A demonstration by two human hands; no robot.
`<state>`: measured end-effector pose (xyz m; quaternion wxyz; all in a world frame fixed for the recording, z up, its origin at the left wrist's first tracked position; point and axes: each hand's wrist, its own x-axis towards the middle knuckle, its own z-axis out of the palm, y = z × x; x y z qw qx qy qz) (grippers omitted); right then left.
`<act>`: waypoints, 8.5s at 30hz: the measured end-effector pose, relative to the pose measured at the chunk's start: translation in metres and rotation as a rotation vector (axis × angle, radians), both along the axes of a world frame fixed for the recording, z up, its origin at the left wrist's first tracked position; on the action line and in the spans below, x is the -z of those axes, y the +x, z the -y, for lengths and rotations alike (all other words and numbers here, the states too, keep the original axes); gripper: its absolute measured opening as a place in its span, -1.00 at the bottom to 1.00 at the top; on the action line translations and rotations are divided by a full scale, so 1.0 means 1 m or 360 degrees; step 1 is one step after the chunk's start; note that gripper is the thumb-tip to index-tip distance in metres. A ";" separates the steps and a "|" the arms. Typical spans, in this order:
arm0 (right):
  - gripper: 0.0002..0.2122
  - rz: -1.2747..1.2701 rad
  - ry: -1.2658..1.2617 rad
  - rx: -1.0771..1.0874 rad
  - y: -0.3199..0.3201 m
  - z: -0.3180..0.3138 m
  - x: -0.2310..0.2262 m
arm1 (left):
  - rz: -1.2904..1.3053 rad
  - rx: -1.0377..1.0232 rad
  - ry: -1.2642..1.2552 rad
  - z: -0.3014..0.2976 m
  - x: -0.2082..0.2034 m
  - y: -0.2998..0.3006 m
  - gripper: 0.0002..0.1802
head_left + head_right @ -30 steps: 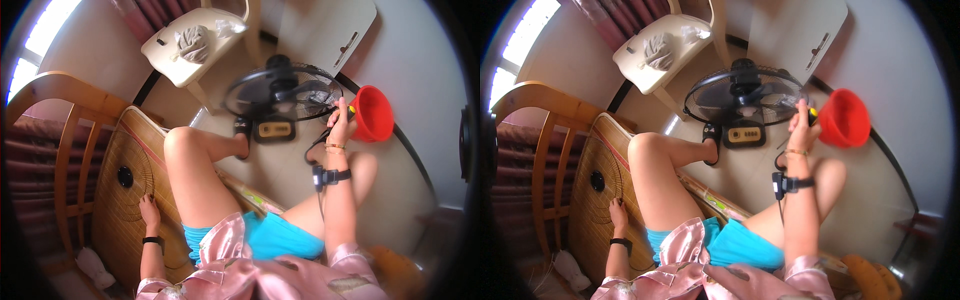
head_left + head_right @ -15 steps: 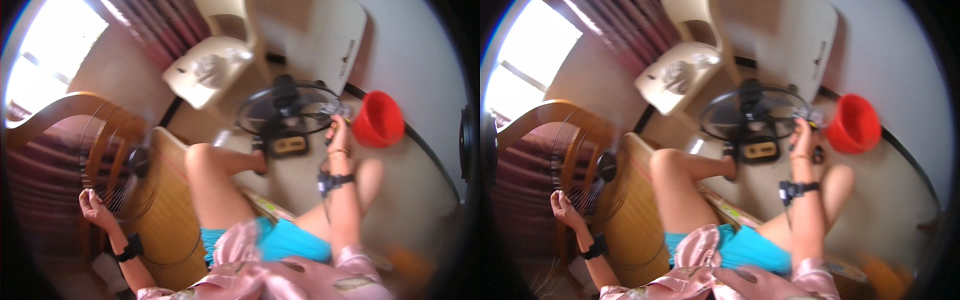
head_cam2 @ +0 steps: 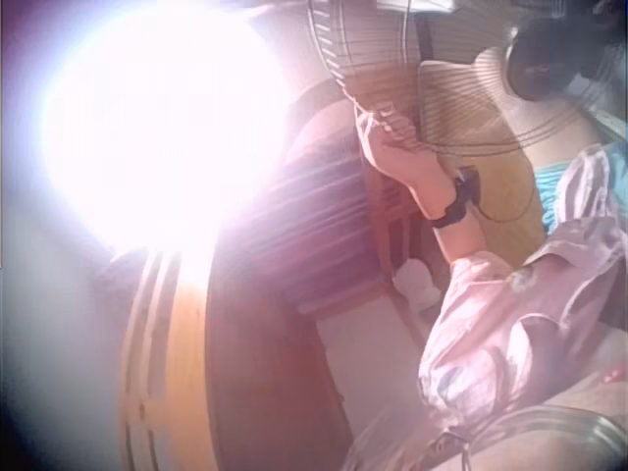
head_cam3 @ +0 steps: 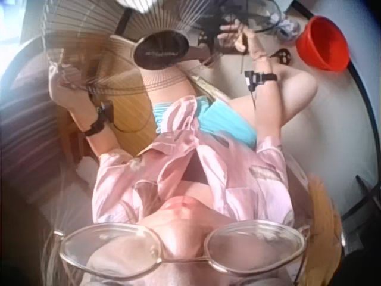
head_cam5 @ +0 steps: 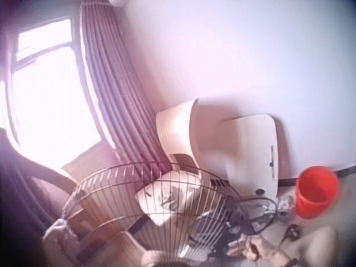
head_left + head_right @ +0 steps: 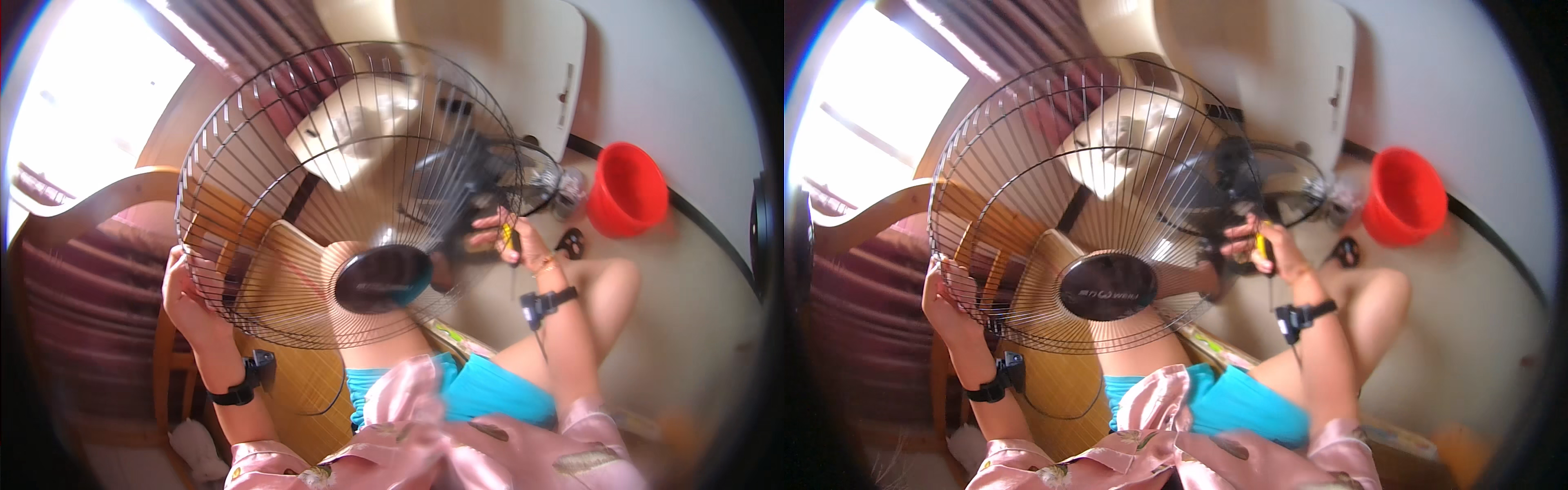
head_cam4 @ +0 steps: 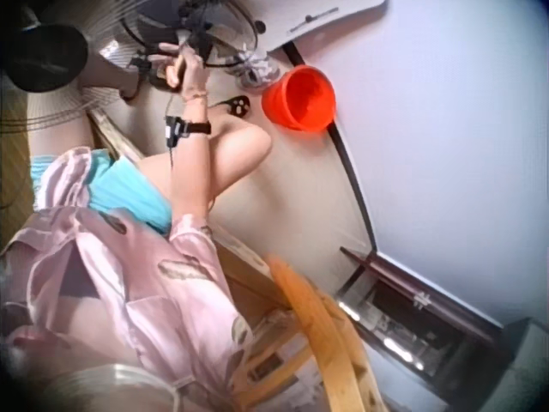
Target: Repairing a portable electric fan using a screwdriver.
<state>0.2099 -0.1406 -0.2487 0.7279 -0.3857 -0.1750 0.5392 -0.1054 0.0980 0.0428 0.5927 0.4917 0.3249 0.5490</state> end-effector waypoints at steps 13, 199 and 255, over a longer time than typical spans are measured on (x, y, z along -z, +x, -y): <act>-0.60 -0.0118 0.0218 0.0780 0.026 0.074 0.031 | -0.0919 0.0975 0.0491 -0.040 0.171 0.051 -0.69; -0.55 0.3293 -0.1166 -0.0306 -0.003 -0.009 -0.103 | -0.1719 0.1335 0.0724 -0.074 0.279 0.126 -0.55; -0.53 0.2963 -0.0686 0.0666 0.059 -0.053 -0.111 | -0.1116 0.1275 0.1007 -0.065 0.289 0.190 0.39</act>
